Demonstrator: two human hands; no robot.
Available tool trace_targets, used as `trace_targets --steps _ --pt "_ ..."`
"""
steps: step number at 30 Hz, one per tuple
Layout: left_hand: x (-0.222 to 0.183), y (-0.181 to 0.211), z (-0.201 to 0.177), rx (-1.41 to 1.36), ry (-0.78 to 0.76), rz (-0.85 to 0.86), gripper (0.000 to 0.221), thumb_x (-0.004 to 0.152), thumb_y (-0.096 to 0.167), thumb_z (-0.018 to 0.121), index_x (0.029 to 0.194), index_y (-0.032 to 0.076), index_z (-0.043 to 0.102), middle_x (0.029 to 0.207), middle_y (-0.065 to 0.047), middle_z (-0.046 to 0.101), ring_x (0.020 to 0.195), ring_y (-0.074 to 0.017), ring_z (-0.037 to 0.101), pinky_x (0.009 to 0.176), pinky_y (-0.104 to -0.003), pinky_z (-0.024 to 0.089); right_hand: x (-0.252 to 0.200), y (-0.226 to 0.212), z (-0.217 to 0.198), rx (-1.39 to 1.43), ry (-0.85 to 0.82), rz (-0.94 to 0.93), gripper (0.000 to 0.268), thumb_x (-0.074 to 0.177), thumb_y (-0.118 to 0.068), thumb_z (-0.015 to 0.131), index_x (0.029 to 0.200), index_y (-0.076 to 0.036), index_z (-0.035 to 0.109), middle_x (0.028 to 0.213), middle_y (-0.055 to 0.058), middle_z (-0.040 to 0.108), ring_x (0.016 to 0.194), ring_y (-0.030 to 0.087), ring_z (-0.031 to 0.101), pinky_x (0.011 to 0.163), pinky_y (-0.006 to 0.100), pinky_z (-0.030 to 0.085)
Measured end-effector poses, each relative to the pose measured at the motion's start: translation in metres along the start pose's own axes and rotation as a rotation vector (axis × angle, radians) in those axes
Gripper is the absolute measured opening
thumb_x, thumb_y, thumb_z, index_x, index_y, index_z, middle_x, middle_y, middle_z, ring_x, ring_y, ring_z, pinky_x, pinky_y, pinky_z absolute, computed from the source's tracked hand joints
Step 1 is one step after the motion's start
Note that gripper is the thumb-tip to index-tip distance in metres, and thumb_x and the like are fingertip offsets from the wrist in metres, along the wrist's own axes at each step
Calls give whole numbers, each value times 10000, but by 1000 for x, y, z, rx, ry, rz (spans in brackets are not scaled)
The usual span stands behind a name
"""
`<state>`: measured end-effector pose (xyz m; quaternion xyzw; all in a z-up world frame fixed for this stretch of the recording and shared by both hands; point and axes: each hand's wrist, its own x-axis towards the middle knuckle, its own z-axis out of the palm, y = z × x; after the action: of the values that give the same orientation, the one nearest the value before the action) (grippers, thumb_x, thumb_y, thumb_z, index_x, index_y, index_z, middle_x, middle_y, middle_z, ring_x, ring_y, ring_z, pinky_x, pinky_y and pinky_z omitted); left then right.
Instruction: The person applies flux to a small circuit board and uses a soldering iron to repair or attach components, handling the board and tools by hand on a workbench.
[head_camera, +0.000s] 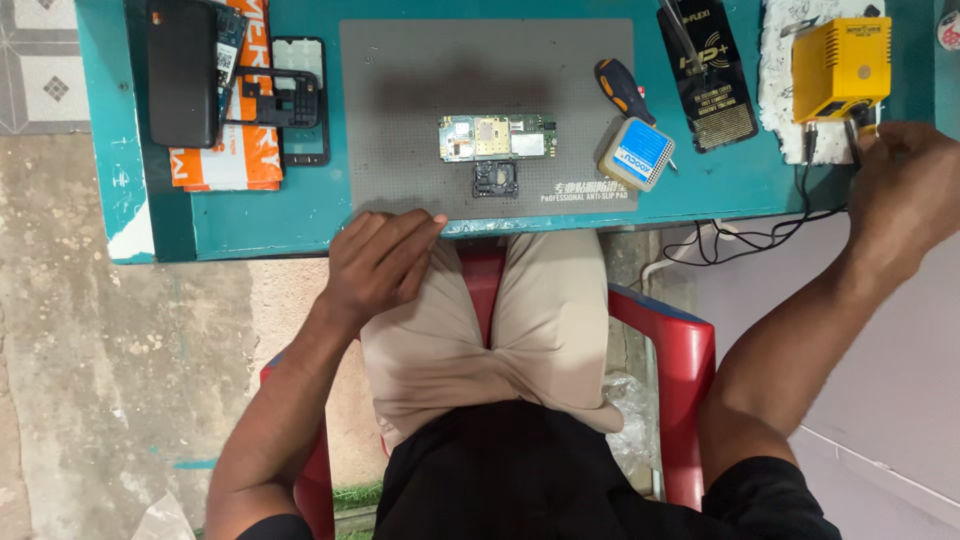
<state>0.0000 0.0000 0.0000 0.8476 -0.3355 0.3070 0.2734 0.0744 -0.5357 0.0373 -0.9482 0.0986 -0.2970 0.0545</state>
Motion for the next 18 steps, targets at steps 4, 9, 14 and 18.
trace_targets --steps 4,9,14,18 --pt "5 7 1 30 -1 -17 316 898 12 797 1209 14 741 1098 -60 689 787 -192 563 723 -353 435 -6 23 23 -84 5 31 179 875 -40 808 1049 -70 833 938 132 780 754 263 749 651 363 571" --pt "18 16 8 162 -37 -62 269 934 141 821 1181 68 743 1117 -26 660 842 -178 539 750 -348 403 -7 40 35 -12 18 -24 152 878 -38 844 1026 -26 812 881 154 760 711 267 739 597 361 558" --pt "33 15 9 157 -60 -145 223 922 236 828 1075 91 755 1042 -12 629 880 -185 550 760 -350 406 -8 41 32 98 -39 71 217 882 -19 770 1098 -28 794 939 136 761 791 232 749 679 350 573" --pt "41 12 9 133 -87 -133 204 908 251 832 1002 91 747 1012 -15 622 905 -198 571 770 -355 427 -9 33 23 128 -91 169 202 945 -67 798 1144 -39 787 933 125 760 775 233 732 680 359 553"
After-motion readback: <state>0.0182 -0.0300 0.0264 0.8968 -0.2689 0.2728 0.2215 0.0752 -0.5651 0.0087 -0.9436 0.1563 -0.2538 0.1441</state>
